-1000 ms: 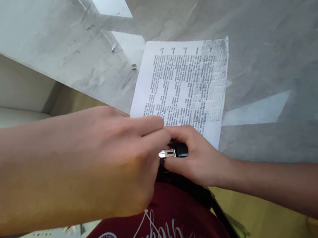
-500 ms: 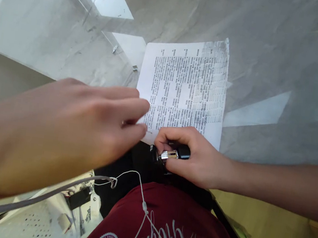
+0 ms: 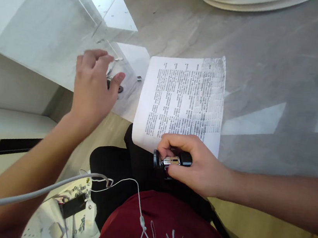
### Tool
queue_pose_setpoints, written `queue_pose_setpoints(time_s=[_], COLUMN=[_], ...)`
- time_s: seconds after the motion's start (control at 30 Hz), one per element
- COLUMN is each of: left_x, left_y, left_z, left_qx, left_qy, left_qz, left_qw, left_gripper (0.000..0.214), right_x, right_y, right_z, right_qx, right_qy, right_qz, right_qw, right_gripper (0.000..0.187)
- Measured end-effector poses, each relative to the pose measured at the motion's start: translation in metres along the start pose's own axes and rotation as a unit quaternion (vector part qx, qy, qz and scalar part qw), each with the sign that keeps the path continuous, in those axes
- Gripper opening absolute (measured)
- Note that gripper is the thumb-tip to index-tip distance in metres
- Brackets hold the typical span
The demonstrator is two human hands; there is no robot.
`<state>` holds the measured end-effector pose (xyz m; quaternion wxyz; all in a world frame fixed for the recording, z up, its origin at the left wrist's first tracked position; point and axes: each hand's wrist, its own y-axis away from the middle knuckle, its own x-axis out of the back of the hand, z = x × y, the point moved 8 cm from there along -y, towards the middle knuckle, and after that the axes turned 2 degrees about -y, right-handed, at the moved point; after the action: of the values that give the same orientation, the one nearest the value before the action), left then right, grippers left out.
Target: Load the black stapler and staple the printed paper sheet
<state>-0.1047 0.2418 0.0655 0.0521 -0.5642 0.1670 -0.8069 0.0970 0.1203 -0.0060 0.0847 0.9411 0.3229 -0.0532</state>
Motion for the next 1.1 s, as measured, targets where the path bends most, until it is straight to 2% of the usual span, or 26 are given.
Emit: queue_pose_setpoints(time_s=[0.07, 0.1, 0.17, 0.2, 0.27, 0.4, 0.57, 0.63, 0.97, 1.1], left_x=[0.007, 0.005, -0.002, -0.004, -0.007, -0.007, -0.016, -0.018, -0.012, -0.01], left_y=[0.041, 0.064, 0.108, 0.123, 0.141, 0.149, 0.158, 0.16, 0.155, 0.153], left_z=[0.041, 0.06, 0.088, 0.093, 0.096, 0.097, 0.102, 0.103, 0.098, 0.099], left_qx=[-0.041, -0.043, -0.03, 0.002, 0.045, 0.051, 0.097, 0.1, 0.097, 0.092], left_qy=[0.071, 0.145, 0.265, 0.296, 0.315, 0.271, 0.294, 0.282, 0.282, 0.282], left_qz=[-0.055, -0.115, -0.236, -0.259, -0.257, -0.216, -0.242, -0.242, -0.16, -0.155], left_qw=[0.995, 0.982, 0.934, 0.92, 0.912, 0.937, 0.92, 0.923, 0.941, 0.942], left_gripper=[0.013, 0.017, 0.045, 0.056, 0.056, 0.053, 0.052, 0.05, 0.047, 0.047], right_x=[0.001, 0.002, 0.003, 0.003, 0.003, 0.001, -0.005, -0.007, -0.005, -0.004], right_y=[0.0, 0.0, 0.0, 0.0, 0.0, 0.001, 0.006, 0.007, 0.006, 0.008], right_z=[0.0, 0.0, -0.001, -0.002, -0.002, -0.003, -0.004, -0.007, -0.017, -0.017], right_qx=[0.007, 0.014, 0.027, 0.03, 0.031, 0.03, 0.039, 0.056, 0.087, 0.097], right_qy=[-0.006, -0.007, -0.008, -0.008, -0.008, 0.003, 0.035, 0.035, 0.03, 0.034], right_qz=[0.003, 0.006, 0.011, 0.012, 0.014, 0.009, -0.012, -0.021, -0.011, 0.004], right_qw=[1.0, 1.0, 1.0, 0.999, 0.999, 1.0, 0.999, 0.998, 0.996, 0.995], right_gripper=[0.017, 0.017, 0.017, 0.016, 0.016, 0.016, 0.02, 0.021, 0.022, 0.024])
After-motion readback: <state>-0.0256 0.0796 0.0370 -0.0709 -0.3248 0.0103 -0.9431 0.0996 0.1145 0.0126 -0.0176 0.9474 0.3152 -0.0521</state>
